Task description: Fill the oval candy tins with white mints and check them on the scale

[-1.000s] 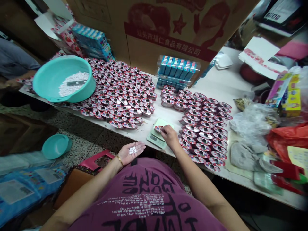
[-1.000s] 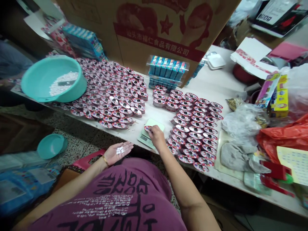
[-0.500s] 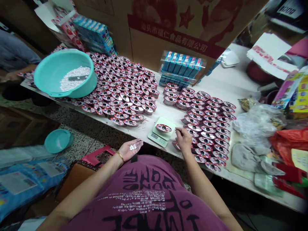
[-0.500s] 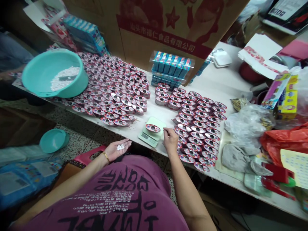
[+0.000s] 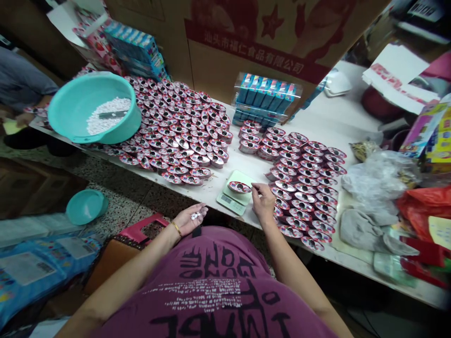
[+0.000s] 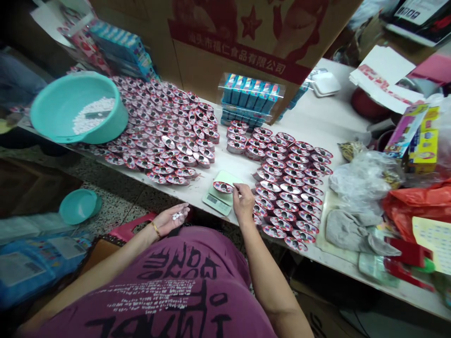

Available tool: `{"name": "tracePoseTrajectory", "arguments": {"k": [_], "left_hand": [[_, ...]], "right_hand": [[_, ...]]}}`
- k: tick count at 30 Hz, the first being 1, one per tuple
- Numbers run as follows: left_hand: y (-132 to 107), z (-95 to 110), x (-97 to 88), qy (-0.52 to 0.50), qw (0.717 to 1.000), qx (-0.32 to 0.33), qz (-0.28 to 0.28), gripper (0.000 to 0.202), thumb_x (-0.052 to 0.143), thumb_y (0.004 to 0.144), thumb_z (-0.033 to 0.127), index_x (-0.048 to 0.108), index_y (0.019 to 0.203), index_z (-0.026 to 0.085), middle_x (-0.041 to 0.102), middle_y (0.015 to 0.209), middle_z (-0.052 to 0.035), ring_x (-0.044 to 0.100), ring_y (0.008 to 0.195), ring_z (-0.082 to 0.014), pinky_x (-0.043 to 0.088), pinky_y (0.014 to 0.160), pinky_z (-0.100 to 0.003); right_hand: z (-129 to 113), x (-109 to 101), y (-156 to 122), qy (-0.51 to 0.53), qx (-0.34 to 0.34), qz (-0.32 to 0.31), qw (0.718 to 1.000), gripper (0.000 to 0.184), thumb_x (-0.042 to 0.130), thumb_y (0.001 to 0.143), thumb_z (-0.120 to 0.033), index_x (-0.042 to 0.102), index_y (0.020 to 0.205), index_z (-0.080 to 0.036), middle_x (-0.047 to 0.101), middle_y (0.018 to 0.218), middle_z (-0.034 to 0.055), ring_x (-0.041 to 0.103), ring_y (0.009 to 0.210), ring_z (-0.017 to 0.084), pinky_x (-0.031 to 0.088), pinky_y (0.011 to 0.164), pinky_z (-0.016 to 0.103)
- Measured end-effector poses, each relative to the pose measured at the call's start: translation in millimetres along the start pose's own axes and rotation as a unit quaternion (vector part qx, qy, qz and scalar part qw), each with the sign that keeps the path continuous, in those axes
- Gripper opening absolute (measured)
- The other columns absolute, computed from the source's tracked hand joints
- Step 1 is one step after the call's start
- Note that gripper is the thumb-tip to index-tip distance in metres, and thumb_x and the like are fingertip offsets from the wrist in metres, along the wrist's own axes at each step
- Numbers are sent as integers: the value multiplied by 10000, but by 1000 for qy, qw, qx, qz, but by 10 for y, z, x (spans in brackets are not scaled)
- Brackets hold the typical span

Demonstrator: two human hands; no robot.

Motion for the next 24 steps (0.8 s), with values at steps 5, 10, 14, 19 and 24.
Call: {"name": "tracePoseTrajectory", "arguments": {"k": [5,10,14,19,24], "left_hand": [[18,-6,-46,-4,1000,3,18,133,499,737,72,580,842,70,609,717,-87,563,574,-84,406,462,-149],[-41,29,-138,-17,999,15,29,149,476,748,70,575,859,67,607,704,-84,562,561,-84,399,449,-146],[-100,77,-233,-43,998,27,45,189,450,750,45,565,899,58,601,684,-84,552,540,-76,386,427,-135],[69,239,-343,-64,993,45,84,176,436,741,10,553,868,45,583,656,-91,532,506,-71,354,385,-123],[360,559,-372,-62,992,43,99,116,420,751,11,520,753,69,551,608,-71,501,454,-65,320,342,-122]], "right_hand": [[42,226,53,-137,-52,-143,979,446,523,725,-286,443,1147,-169,497,1101,99,455,959,215,383,807,351],[-112,521,81,-204,-78,-279,935,374,470,748,-224,443,1119,-184,528,1031,80,450,918,206,385,754,303],[-538,1022,-19,-171,-140,-340,914,350,484,745,-240,451,1088,-178,532,990,79,455,905,193,388,760,288],[-908,1684,-166,-143,-140,-349,915,328,464,765,-203,442,1090,-164,492,1079,111,446,964,200,402,776,325],[-807,1308,-238,-48,-164,-261,950,340,421,807,-242,420,1136,-156,473,1115,100,429,1017,177,384,855,310]]}}
Point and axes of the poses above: each hand's wrist, its own y-axis towards the middle knuckle, its own x-axis out of the palm, z = x × y, the point moved 4 cm from there along y, towards the middle knuckle
